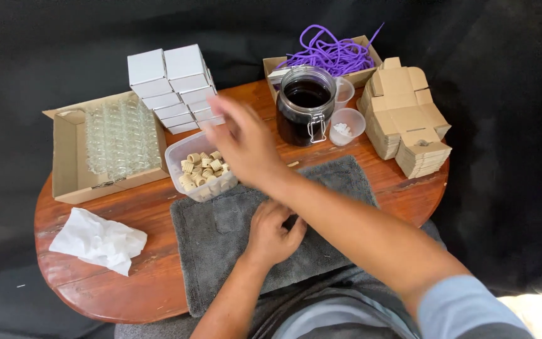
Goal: Assembling a cardboard box, placing a perfume bottle inside, labeling it, and opening a large jar of liquid.
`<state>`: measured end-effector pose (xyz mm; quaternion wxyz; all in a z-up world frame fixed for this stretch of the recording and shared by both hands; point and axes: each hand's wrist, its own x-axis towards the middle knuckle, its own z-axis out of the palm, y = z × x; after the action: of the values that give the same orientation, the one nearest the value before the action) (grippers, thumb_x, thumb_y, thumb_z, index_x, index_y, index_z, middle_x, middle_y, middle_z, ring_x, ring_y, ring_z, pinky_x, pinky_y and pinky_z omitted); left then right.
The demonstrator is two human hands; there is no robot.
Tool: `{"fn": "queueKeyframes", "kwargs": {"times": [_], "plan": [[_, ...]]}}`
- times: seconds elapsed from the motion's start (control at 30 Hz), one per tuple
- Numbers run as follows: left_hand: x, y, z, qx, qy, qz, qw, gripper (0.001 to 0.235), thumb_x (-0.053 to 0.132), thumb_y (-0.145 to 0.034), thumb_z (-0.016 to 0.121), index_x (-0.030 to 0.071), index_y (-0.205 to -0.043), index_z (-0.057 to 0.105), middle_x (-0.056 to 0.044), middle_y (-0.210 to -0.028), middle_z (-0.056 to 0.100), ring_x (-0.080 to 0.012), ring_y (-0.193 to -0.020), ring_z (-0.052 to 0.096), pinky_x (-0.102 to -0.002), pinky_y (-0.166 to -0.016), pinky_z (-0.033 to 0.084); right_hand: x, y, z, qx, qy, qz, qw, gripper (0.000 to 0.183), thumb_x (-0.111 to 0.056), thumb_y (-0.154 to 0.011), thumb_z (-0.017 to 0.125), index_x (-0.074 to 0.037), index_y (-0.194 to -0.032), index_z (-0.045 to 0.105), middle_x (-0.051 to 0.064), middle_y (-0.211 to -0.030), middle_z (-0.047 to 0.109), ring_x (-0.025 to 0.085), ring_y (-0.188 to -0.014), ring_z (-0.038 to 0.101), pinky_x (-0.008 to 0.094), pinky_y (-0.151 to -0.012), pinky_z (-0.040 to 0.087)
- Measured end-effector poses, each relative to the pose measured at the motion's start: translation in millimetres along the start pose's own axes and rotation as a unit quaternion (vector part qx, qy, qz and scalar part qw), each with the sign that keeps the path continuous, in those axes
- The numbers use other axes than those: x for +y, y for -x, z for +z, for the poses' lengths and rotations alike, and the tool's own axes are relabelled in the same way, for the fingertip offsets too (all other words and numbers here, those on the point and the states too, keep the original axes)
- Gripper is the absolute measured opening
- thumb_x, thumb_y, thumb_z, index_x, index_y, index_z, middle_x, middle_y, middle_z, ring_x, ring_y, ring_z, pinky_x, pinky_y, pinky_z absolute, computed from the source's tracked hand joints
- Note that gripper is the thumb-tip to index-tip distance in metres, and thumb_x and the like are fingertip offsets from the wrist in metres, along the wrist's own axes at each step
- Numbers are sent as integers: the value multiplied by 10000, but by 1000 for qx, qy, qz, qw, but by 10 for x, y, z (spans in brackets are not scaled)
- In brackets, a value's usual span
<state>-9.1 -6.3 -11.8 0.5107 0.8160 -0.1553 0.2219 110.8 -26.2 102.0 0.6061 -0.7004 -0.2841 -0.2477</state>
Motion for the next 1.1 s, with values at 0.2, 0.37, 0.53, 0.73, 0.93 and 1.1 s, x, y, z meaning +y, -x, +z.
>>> {"fn": "queueKeyframes", "kwargs": {"times": [0.2,0.37,0.53,0.73,0.93,1.1], "plan": [[690,-166,-554,-37,-26,98,994,94,220,-909,716,130,-918,743,-35,-904,736,-214,-802,712,-338,-743,539,-420,808,-1354,-143,127,79,978,233,-182,-964,673,-60,-1152,736,100,-1108,759,224,-1013,724,340,-925,556],[215,-127,-1227,50,-191,51,979,76,241,-909,735,203,-846,754,33,-862,737,-166,-799,693,-340,-764,508,-74,1381,-2160,-235,274,180,915,396,-386,-926,665,-130,-1221,736,88,-1311,677,260,-1256,592,464,-1075,449],[-743,-524,-2309,128,-272,5,954,160,-17,-987,640,-26,-1146,658,-174,-1128,670,-342,-1067,635,-442,-951,485,91,1674,-2304,-287,344,176,876,516,-459,-922,650,-170,-1350,665,118,-1495,556,340,-1429,450,533,-1178,326],[-1195,-705,-2819,-12,-505,-344,791,620,473,-1054,402,27,-1451,570,-376,-1297,621,-498,-1322,451,-677,-977,321,29,1651,-2247,-263,370,166,875,493,-472,-951,587,-168,-1331,674,88,-1481,573,302,-1428,455,507,-1184,334],[-1234,-661,-2825,-35,-484,-403,776,503,376,-1084,301,84,-1158,704,-275,-1227,668,-380,-1282,479,-584,-979,251,69,1719,-2228,-245,372,148,883,477,-453,-924,638,-169,-1304,691,82,-1428,617,300,-1392,499,495,-1164,373],[-1867,-436,-3066,66,-549,-266,789,376,300,-1058,489,238,-1240,812,-299,-981,693,-509,-940,631,-636,-808,378,87,1723,-2223,-230,371,135,890,466,-431,-919,661,-160,-1296,697,90,-1411,631,307,-1386,512,501,-1145,398]]}}
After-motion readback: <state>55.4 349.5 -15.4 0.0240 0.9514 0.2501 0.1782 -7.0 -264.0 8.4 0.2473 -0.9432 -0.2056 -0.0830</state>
